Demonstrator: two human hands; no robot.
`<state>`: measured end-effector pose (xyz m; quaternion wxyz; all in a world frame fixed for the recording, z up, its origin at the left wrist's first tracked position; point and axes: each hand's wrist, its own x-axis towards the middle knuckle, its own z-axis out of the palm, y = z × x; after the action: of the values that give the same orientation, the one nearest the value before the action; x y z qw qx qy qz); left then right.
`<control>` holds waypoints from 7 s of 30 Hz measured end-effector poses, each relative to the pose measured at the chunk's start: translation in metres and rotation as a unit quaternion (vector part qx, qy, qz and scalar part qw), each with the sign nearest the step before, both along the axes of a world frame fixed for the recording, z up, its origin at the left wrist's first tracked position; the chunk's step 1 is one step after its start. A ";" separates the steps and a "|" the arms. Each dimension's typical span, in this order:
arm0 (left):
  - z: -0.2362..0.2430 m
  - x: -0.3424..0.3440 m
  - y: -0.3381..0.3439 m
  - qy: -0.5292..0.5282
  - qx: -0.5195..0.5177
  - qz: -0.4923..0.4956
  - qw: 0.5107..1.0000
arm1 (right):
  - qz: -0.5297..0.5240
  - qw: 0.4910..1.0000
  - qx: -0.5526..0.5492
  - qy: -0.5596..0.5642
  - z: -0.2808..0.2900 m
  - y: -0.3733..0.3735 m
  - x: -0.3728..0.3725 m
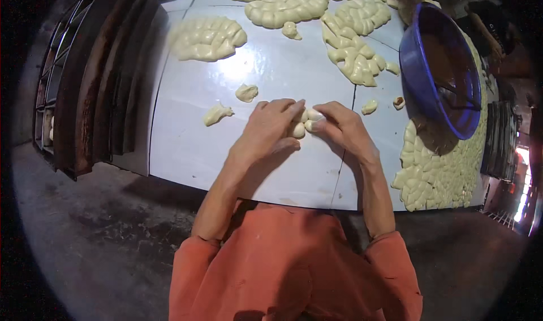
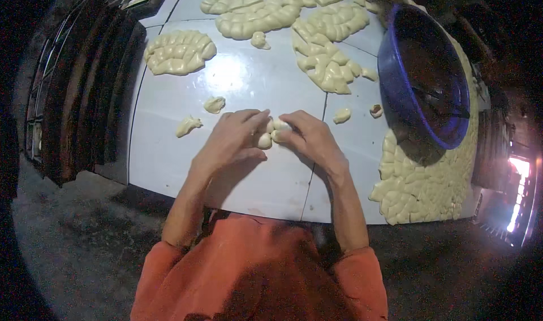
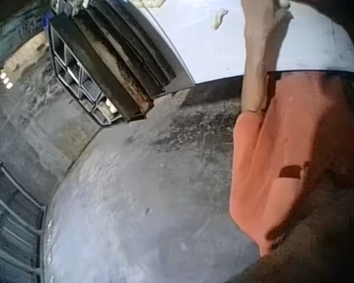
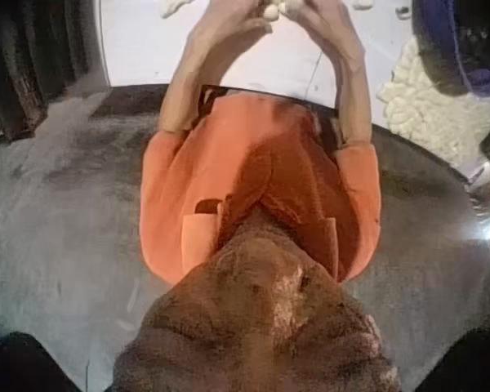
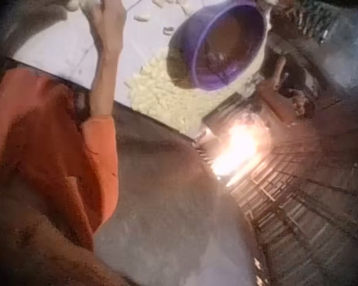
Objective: The person fills pieces of dough with chocolate spread, folds and rolls them into small buns, groups them together, and places the assembled dough into baking pans.
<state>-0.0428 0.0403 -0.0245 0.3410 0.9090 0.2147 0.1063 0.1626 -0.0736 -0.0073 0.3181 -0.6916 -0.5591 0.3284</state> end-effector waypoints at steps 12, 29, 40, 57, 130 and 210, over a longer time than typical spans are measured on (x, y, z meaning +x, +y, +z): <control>-0.011 0.016 -0.005 -0.005 0.048 0.016 0.999 | 0.072 0.996 -0.001 -0.056 -0.004 0.001 -0.007; -0.009 -0.054 0.011 -0.001 -0.056 0.049 0.997 | 0.149 0.963 0.066 -0.214 -0.011 0.017 -0.026; -0.014 -0.111 0.000 -0.101 0.010 0.293 0.951 | 0.072 0.977 0.102 -0.173 0.002 0.076 -0.074; -0.011 -0.105 0.024 -0.255 -0.539 0.363 0.716 | -0.063 0.949 0.031 0.307 -0.021 0.086 -0.154; 0.003 0.101 -0.040 -0.316 -0.620 0.212 0.687 | -0.205 0.955 0.196 -0.086 0.005 -0.010 -0.011; 0.011 0.075 -0.023 -0.126 -0.467 0.107 0.869 | -0.263 0.822 0.046 0.503 0.005 -0.025 0.006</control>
<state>0.0326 0.0178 -0.0133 0.7362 0.5942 0.2906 0.1429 0.1682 -0.0986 -0.0026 0.6612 -0.5357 -0.1327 0.5081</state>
